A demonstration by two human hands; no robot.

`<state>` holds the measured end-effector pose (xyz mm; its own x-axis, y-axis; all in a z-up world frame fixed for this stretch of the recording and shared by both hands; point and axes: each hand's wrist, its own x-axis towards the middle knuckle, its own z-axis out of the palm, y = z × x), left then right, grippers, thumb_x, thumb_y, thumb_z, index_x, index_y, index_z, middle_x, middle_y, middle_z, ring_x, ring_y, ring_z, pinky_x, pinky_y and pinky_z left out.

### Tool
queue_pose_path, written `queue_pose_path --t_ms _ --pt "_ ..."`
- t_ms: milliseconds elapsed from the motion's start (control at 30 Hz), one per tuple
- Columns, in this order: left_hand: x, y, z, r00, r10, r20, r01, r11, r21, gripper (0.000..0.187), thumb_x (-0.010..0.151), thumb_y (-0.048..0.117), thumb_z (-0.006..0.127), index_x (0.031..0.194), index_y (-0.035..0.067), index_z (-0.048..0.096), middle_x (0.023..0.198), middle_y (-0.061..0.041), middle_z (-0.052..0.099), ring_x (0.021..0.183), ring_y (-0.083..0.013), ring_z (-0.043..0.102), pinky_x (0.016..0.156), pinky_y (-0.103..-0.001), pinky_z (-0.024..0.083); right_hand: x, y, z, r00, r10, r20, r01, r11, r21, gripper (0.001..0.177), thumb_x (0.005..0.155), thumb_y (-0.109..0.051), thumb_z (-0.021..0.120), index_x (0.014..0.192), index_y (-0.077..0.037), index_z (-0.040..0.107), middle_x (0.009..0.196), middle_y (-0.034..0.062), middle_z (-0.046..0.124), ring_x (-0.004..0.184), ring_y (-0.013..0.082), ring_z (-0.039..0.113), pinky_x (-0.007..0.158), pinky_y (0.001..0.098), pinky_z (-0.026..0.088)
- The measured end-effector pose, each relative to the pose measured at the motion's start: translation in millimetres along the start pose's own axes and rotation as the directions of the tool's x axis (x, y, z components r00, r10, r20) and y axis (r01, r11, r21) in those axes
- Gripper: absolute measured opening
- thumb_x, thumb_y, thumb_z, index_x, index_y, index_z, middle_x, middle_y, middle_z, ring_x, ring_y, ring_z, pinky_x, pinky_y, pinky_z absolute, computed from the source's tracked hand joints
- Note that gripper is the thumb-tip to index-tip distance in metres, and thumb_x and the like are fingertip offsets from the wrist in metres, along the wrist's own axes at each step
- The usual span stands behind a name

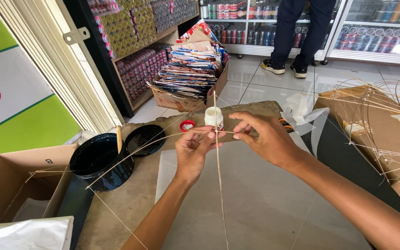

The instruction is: Assembling a kite frame by gluing and tying bamboo sticks together at a natural pace.

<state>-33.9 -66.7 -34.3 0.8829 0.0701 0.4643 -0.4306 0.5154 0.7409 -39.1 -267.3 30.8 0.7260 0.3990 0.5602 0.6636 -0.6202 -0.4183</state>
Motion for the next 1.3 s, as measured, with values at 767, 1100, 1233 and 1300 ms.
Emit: queue_pose_path --t_ms 767,1100,1233,1300 --pt "-1 -8 -4 1.0 0.013 0.01 -0.013 0.999 -0.045 0.019 0.093 -0.005 0.067 0.111 -0.008 0.064 0.111 -0.025 0.073 0.099 -0.0379 0.076 0.079 -0.044 0.069 -1 0 9 0.994 -0.057 -0.093 0.055 0.998 -0.028 0.048 0.085 -0.007 0.078 0.131 -0.013 0.068 0.092 0.0026 0.08 0.083 0.0224 0.074 0.081 0.0394 0.058" --pt "0 -13 -5 1.0 0.028 0.005 -0.028 0.999 -0.046 0.017 0.093 -0.007 0.067 0.109 -0.009 0.063 0.11 -0.026 0.073 0.097 -0.0378 0.076 0.079 -0.043 0.07 -2 0 11 0.991 -0.074 -0.116 0.073 0.997 -0.01 0.051 0.082 -0.004 0.079 0.131 -0.013 0.068 0.09 0.0027 0.08 0.082 0.0226 0.074 0.079 0.0394 0.058" --pt "0 -13 -6 1.0 0.03 0.009 -0.029 0.999 -0.046 0.017 0.094 -0.005 0.066 0.11 -0.008 0.062 0.11 -0.026 0.073 0.098 -0.0371 0.076 0.078 -0.042 0.069 -1 -3 10 0.991 -0.065 -0.119 0.067 0.998 0.005 0.051 0.081 -0.004 0.078 0.13 -0.012 0.068 0.09 0.0033 0.08 0.083 0.0234 0.075 0.079 0.0396 0.058" --pt "0 -13 -7 0.999 0.027 0.019 -0.025 0.998 -0.062 0.016 0.094 -0.005 0.066 0.11 -0.008 0.062 0.11 -0.026 0.073 0.098 -0.0375 0.076 0.077 -0.042 0.069 -2 -4 10 0.992 -0.052 -0.115 0.053 0.999 0.004 0.051 0.081 -0.004 0.079 0.13 -0.013 0.068 0.09 0.0036 0.08 0.083 0.0231 0.075 0.079 0.0394 0.058"
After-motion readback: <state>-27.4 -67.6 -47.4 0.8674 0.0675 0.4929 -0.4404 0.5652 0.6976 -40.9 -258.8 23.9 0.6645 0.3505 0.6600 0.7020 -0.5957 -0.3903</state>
